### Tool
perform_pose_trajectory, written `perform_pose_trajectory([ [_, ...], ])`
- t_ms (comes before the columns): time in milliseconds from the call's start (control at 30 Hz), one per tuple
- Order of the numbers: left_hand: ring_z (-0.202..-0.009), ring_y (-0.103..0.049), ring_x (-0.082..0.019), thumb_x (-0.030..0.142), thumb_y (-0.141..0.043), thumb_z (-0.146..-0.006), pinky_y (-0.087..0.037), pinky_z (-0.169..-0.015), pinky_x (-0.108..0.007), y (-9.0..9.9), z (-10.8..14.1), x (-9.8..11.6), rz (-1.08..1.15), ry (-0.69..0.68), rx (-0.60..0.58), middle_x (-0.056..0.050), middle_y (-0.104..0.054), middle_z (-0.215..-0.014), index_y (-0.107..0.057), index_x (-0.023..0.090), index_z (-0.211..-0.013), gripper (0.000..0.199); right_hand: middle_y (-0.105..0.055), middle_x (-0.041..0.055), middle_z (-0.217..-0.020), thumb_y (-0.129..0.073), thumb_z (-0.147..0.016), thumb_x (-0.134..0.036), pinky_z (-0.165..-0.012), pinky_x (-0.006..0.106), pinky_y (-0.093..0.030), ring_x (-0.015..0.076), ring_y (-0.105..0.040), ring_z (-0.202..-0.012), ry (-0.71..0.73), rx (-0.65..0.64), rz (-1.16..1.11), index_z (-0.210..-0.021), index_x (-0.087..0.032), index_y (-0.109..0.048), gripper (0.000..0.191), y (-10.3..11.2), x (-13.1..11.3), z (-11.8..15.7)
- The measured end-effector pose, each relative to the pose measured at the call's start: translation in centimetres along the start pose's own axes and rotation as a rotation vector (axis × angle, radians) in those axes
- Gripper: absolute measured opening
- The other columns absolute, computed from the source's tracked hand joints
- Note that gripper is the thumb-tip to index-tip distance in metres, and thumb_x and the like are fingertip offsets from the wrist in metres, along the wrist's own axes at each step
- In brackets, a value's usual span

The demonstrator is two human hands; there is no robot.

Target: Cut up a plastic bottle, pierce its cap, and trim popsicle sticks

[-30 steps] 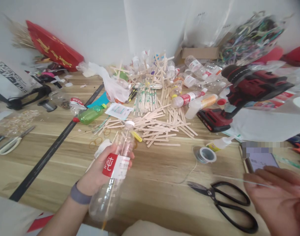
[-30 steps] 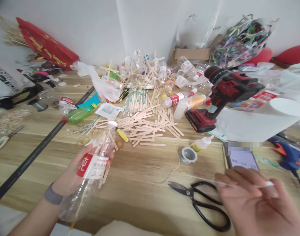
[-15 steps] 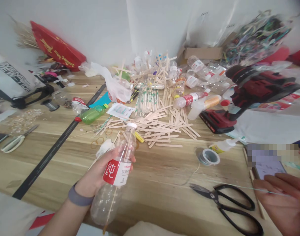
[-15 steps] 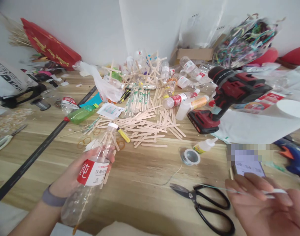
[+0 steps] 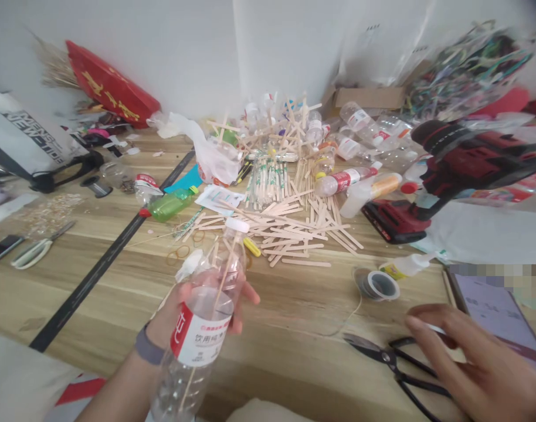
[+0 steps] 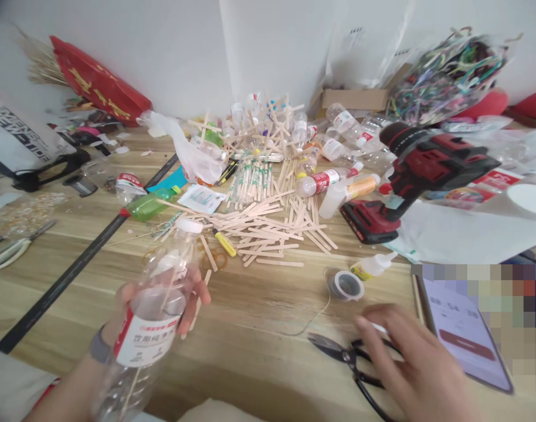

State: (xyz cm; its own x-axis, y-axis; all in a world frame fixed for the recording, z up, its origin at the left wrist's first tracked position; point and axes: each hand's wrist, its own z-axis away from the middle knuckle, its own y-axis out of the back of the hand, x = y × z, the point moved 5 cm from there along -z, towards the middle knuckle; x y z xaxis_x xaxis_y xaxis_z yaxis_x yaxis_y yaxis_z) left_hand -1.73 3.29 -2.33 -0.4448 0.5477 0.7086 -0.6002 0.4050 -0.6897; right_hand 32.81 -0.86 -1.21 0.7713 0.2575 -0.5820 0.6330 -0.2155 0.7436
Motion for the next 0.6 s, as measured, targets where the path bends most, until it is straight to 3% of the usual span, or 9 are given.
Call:
perform_pose_trajectory([
  [100, -0.054, -0.068, -0.023, 0.066, -0.083, -0.041, -0.049, -0.046, -0.029, 0.0, -0.6, -0.1, 0.091, 0.067, -0.056, -0.011, -0.073, -0.092, -0.068, 0.023, -0.097, 0.073, -0.066, 0.0063, -0.079, -0.049, -0.093, -0.054, -0.064, 0.032, -0.05, 0.0212, -0.065, -0.071, 0.163, -0.053, 0.073, -0.078, -0.025, -0.063, 0.036, -1.6, -1.9, -1.1],
  [200, -0.042, -0.062, -0.023, 0.065, -0.082, -0.04, -0.042, -0.036, -0.027, -1.9, -0.7, -0.3, 0.173, 0.189, -0.273, -0.006, -0.07, -0.065, -0.064, 0.025, -0.092, 0.068, -0.065, 0.0073, -0.079, -0.044, -0.096, -0.054, -0.064, 0.034, -0.049, 0.0226, -0.064, -0.073, 0.165, -0.099, 0.09, -0.077, -0.023, -0.063, 0.041, -3.1, -2.1, -1.8],
  [233, -0.037, -0.059, -0.022, 0.065, -0.081, -0.042, -0.04, -0.034, -0.026, -2.5, -0.8, -0.2, 0.193, 0.188, -0.332, -0.004, -0.067, -0.058, -0.064, 0.026, -0.092, 0.066, -0.065, 0.0071, -0.079, -0.044, -0.096, -0.053, -0.065, 0.034, -0.049, 0.0221, -0.064, -0.072, 0.162, -0.122, 0.09, -0.077, -0.022, -0.063, 0.041, -3.5, -2.1, -2.0],
  [300, -0.032, -0.053, -0.017, 0.067, -0.078, -0.046, -0.038, -0.032, -0.025, -3.2, -1.1, 0.2, 0.195, 0.088, -0.313, 0.0, -0.061, -0.052, -0.064, 0.026, -0.094, 0.064, -0.066, 0.0078, -0.085, -0.044, -0.096, -0.052, -0.066, 0.034, -0.051, 0.0221, -0.065, -0.077, 0.147, -0.123, 0.08, -0.08, -0.022, -0.064, 0.04, -3.6, -1.9, -2.4],
  [467, -0.053, -0.061, -0.016, 0.067, -0.075, -0.057, -0.045, -0.048, -0.023, -2.9, -2.6, 1.3, 0.019, -0.285, 0.189, -0.004, -0.066, -0.069, -0.064, 0.017, -0.098, 0.065, -0.058, 0.0106, -0.131, -0.05, -0.09, -0.058, -0.047, 0.026, -0.052, 0.0264, -0.066, -0.1, -0.02, 0.028, 0.055, -0.103, -0.023, -0.071, 0.043, -2.1, -0.9, -2.6],
  [533, -0.064, -0.064, -0.018, 0.062, -0.074, -0.061, -0.049, -0.057, -0.026, -2.8, -3.4, 1.3, -0.019, -0.393, 0.412, -0.005, -0.068, -0.076, -0.064, 0.016, -0.095, 0.058, -0.056, 0.0105, -0.135, -0.05, -0.089, -0.058, -0.045, 0.025, -0.052, 0.0268, -0.067, -0.098, -0.098, 0.116, 0.06, -0.108, -0.022, -0.07, 0.045, -1.5, -0.9, -1.9],
  [600, -0.069, -0.066, -0.019, 0.059, -0.069, -0.069, -0.051, -0.063, -0.028, -2.7, -4.0, 1.0, -0.021, -0.517, 0.633, -0.004, -0.069, -0.078, -0.062, 0.018, -0.092, 0.047, -0.062, 0.011, -0.126, -0.05, -0.089, -0.056, -0.046, 0.026, -0.053, 0.0267, -0.069, -0.094, -0.151, 0.136, 0.021, -0.107, -0.022, -0.07, 0.044, -1.8, -1.6, -0.7],
])
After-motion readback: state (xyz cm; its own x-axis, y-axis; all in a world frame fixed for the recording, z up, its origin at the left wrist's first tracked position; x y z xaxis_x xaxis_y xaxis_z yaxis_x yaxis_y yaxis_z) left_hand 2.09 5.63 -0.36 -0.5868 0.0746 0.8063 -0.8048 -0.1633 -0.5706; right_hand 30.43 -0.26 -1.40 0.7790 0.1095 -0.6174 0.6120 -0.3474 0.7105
